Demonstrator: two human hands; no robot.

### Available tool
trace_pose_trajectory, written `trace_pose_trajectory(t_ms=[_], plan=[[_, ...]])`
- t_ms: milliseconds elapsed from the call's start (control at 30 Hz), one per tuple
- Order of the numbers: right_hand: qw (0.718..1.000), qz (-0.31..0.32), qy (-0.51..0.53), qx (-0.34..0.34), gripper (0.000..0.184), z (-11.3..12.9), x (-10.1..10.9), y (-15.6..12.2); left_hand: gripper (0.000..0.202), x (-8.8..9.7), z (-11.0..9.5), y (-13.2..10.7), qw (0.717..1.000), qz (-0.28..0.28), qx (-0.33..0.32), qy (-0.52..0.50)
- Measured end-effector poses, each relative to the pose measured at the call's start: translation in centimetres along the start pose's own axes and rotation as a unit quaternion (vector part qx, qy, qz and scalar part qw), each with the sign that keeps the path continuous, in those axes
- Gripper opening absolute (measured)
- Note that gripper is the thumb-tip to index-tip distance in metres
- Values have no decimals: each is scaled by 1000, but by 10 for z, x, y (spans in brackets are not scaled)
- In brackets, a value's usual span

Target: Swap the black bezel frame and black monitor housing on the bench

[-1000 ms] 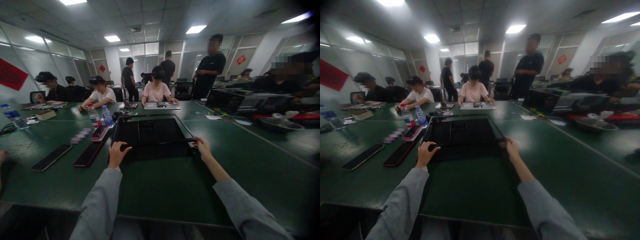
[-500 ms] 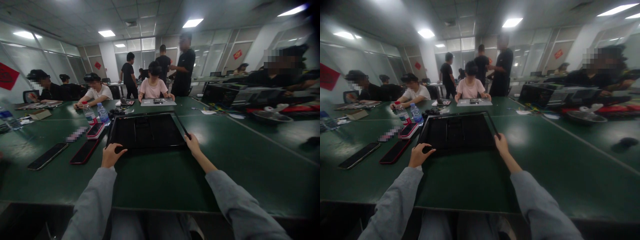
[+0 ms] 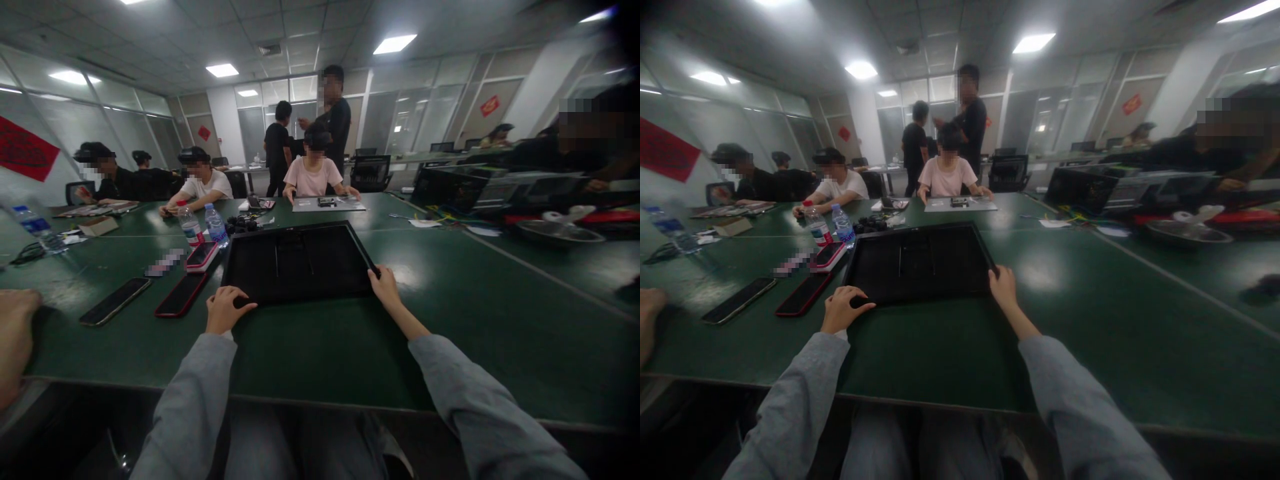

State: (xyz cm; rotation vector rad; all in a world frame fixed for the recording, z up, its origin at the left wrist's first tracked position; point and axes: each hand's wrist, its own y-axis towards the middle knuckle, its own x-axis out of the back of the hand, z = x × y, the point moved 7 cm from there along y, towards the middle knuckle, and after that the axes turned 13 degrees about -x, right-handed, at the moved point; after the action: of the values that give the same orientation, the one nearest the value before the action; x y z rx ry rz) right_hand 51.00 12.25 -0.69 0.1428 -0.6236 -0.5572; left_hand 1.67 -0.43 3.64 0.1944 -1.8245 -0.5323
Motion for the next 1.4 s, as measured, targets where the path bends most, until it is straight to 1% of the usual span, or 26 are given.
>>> trace_pose_trajectory(t_ms=[67, 133, 233, 300, 333, 400, 500, 667, 833, 933, 1167, 1400], plan=[[1000, 15, -19, -6, 26, -2, -3, 2, 30, 0, 2, 1, 1000, -13, 6, -7], [999, 25, -29, 0, 28, -3, -7, 3, 38, 1, 11, 1, 998, -47, 36, -13], [999, 33, -20, 16, 35, -2, -11, 3, 63, 1, 35, -2, 986, -105, 128, -18], [999, 33, -10, 17, 37, -4, -13, 4, 72, -4, 52, -4, 977, -116, 180, -26], [999, 33, -7, 17, 37, -4, -14, 4, 71, -7, 59, -4, 975, -111, 192, -33], [999, 35, -9, 22, 37, -5, -15, 5, 61, -13, 69, -1, 976, -97, 193, -39], [998, 39, -26, 29, 40, -5, -17, 7, 50, -17, 78, 6, 976, -94, 194, -40], [998, 36, -48, 17, 40, -6, -16, 14, 48, -22, 81, 21, 970, -95, 218, -57], [998, 17, -65, -16, 40, -6, -13, 20, 47, -29, 83, 39, 963, -96, 240, -73], [997, 15, -69, -26, 40, -6, -13, 21, 48, -35, 87, 46, 963, -86, 242, -79], [996, 34, -67, -45, 45, -12, -15, 26, 46, -38, 89, 48, 965, -107, 221, -90], [996, 37, -68, -48, 46, -15, -17, 28, 46, -37, 85, 49, 967, -86, 224, -79]])
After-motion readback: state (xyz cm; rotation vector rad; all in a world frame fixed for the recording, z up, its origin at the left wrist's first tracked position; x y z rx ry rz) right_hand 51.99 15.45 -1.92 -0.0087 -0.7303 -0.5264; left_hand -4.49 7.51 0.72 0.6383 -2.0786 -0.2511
